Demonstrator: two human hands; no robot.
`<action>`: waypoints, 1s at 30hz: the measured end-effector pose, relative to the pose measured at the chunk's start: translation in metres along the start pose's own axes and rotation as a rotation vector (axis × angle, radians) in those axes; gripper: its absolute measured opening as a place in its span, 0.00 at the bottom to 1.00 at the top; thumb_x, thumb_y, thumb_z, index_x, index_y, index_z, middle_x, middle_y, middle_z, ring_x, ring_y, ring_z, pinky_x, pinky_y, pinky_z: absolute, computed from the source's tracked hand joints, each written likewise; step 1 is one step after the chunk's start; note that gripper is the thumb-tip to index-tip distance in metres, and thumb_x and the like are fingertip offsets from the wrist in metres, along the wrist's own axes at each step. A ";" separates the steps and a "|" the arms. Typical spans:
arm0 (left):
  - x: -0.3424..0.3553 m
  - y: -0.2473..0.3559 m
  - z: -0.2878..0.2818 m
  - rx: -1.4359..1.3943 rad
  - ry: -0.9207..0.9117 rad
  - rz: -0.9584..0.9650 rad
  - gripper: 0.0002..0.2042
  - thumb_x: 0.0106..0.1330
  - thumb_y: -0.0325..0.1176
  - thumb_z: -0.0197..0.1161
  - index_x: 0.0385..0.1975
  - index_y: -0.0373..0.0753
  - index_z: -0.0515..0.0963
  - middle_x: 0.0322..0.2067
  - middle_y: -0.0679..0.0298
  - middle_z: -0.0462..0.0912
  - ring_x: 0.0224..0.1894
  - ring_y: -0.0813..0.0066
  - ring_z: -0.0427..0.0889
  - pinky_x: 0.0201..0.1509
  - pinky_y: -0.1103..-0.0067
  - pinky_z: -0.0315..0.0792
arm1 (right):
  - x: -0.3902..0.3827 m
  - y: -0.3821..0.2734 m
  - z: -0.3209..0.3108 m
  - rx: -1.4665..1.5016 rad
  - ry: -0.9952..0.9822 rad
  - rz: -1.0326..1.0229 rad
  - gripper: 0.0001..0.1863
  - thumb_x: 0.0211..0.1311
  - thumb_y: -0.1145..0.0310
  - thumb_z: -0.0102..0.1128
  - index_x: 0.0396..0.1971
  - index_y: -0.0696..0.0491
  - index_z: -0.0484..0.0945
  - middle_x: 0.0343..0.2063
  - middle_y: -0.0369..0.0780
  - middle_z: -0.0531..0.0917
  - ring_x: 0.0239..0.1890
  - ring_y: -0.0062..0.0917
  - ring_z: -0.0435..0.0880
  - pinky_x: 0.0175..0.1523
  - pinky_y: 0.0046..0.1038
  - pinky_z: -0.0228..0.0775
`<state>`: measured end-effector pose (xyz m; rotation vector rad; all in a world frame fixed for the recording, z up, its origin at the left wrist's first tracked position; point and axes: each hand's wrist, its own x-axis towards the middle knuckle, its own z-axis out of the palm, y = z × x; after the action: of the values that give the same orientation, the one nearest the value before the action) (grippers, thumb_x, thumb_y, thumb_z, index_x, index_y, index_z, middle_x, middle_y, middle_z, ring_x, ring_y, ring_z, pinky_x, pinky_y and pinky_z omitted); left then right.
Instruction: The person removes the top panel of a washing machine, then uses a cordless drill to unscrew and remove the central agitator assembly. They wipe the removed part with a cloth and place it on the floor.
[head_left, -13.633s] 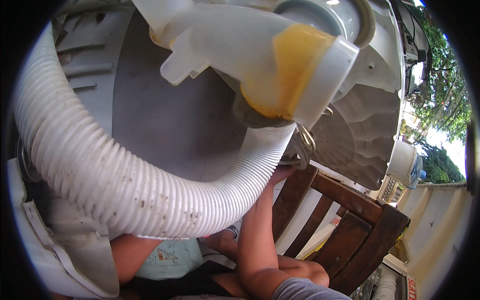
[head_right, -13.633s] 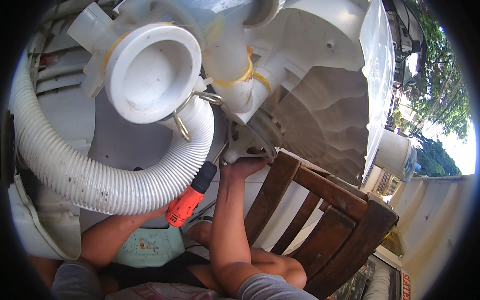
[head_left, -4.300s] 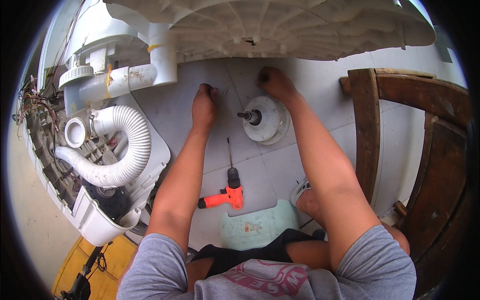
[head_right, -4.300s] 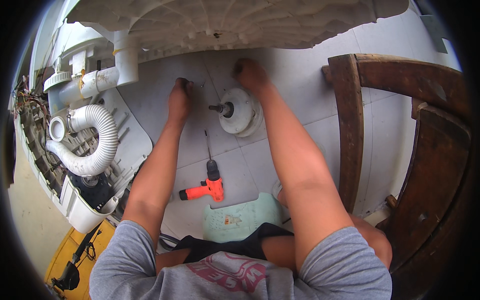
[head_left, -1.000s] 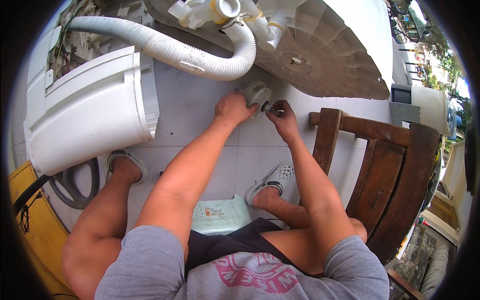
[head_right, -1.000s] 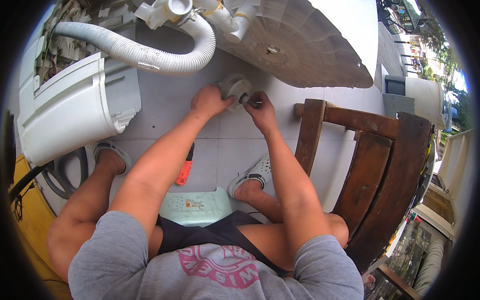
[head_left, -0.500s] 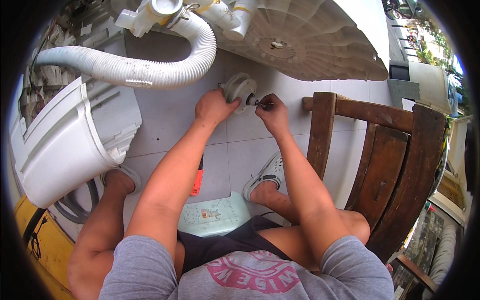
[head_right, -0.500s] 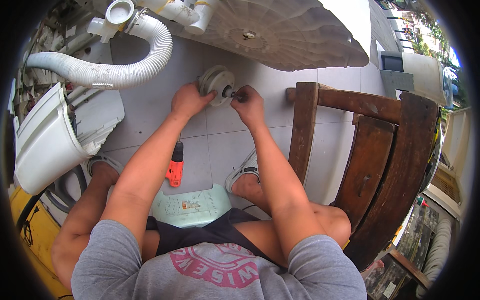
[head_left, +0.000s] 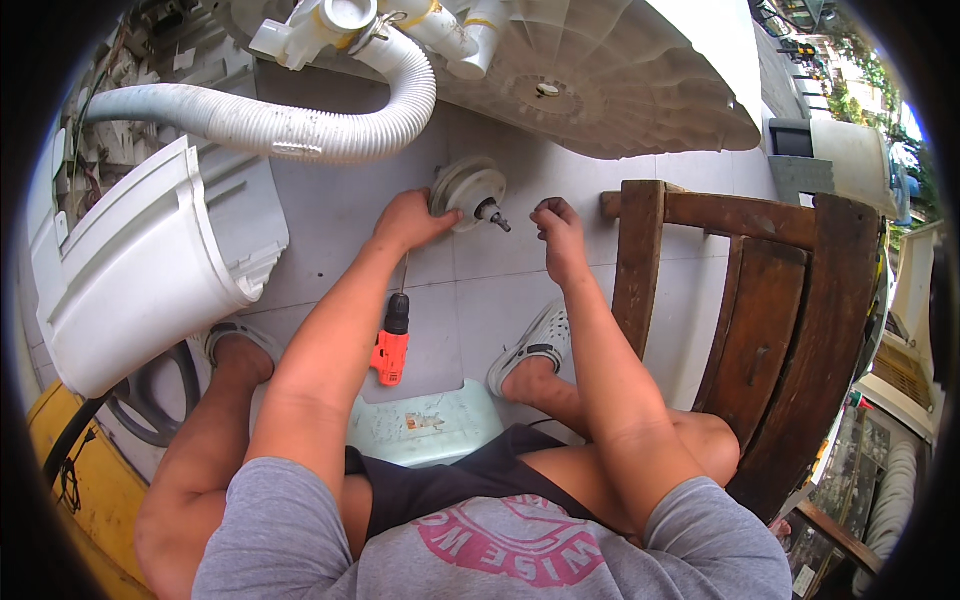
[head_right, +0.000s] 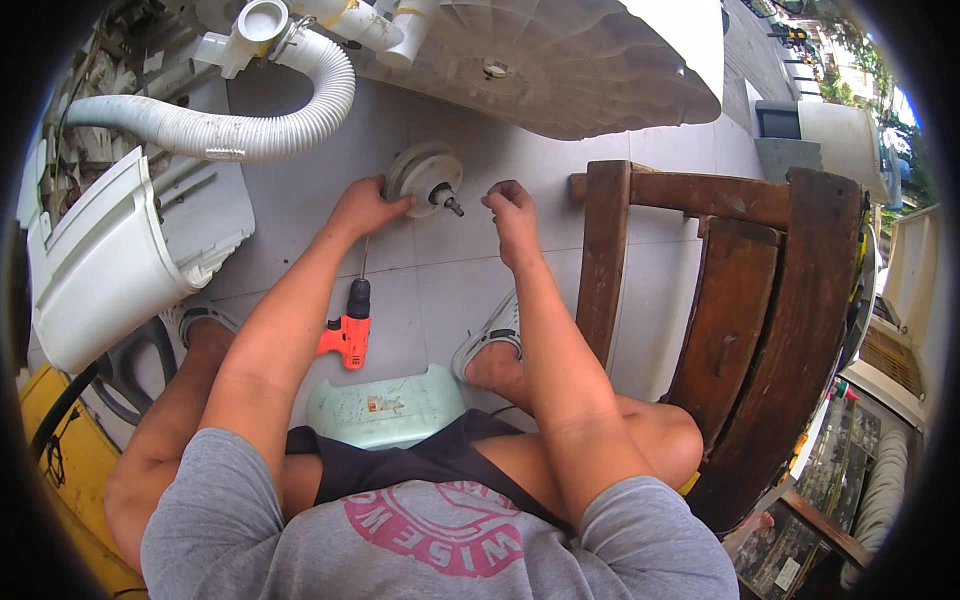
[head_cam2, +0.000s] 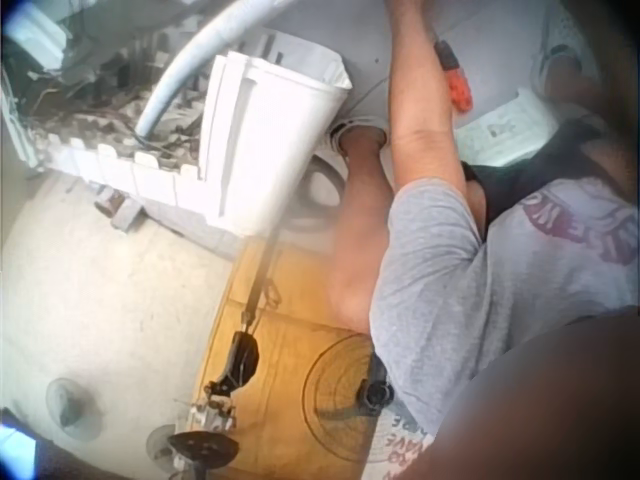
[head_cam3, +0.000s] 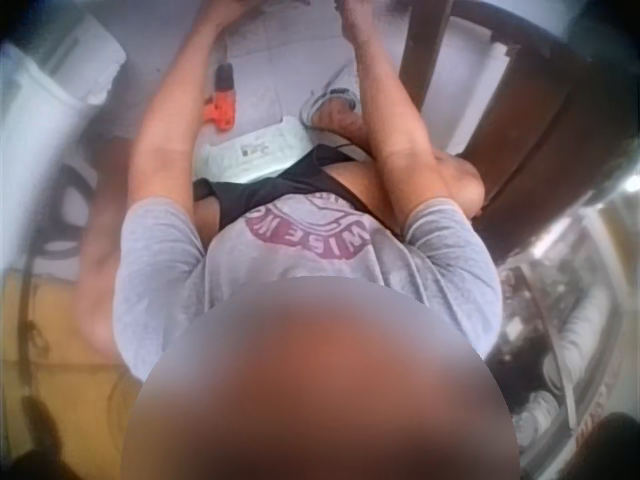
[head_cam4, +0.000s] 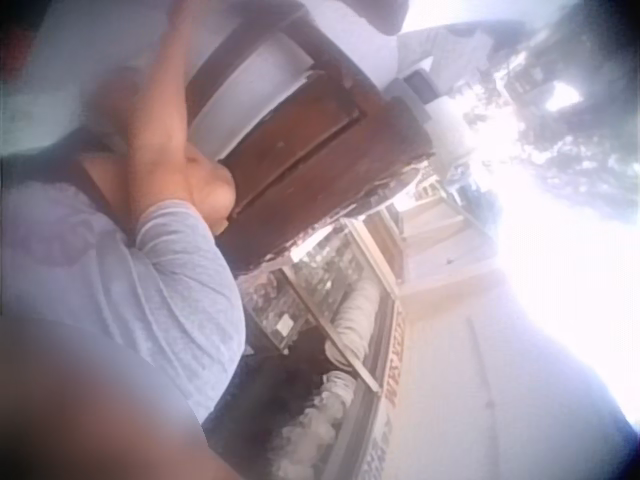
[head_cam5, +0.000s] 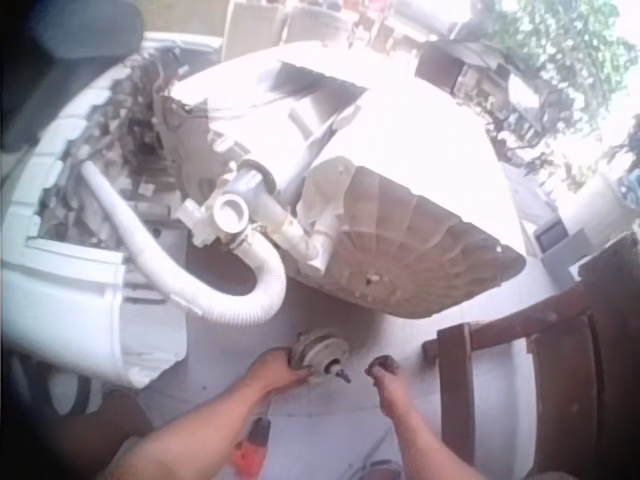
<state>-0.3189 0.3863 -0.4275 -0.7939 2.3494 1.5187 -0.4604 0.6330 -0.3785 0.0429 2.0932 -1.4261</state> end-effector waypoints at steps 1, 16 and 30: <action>-0.002 0.000 0.001 -0.011 -0.003 -0.018 0.35 0.59 0.59 0.75 0.48 0.26 0.85 0.42 0.41 0.90 0.49 0.47 0.90 0.56 0.62 0.81 | -0.006 -0.002 0.017 -0.251 0.046 -0.126 0.10 0.59 0.69 0.69 0.40 0.53 0.85 0.37 0.38 0.77 0.39 0.28 0.78 0.48 0.33 0.74; 0.001 0.025 -0.001 0.076 0.009 -0.080 0.37 0.58 0.63 0.72 0.47 0.28 0.86 0.43 0.43 0.90 0.49 0.45 0.89 0.54 0.60 0.81 | 0.001 -0.008 0.068 -1.071 0.145 -0.859 0.06 0.50 0.68 0.76 0.30 0.44 0.90 0.33 0.34 0.80 0.40 0.35 0.81 0.44 0.40 0.75; 0.007 0.039 -0.002 0.080 0.020 -0.133 0.36 0.60 0.64 0.70 0.51 0.31 0.87 0.49 0.46 0.90 0.53 0.47 0.89 0.58 0.61 0.81 | -0.006 -0.052 -0.024 -1.168 0.042 -0.506 0.14 0.69 0.61 0.59 0.36 0.56 0.86 0.41 0.51 0.85 0.46 0.51 0.84 0.53 0.51 0.76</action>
<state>-0.3459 0.3941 -0.3998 -0.9291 2.3050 1.3606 -0.4841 0.6331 -0.3262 -0.9593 2.7564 -0.2132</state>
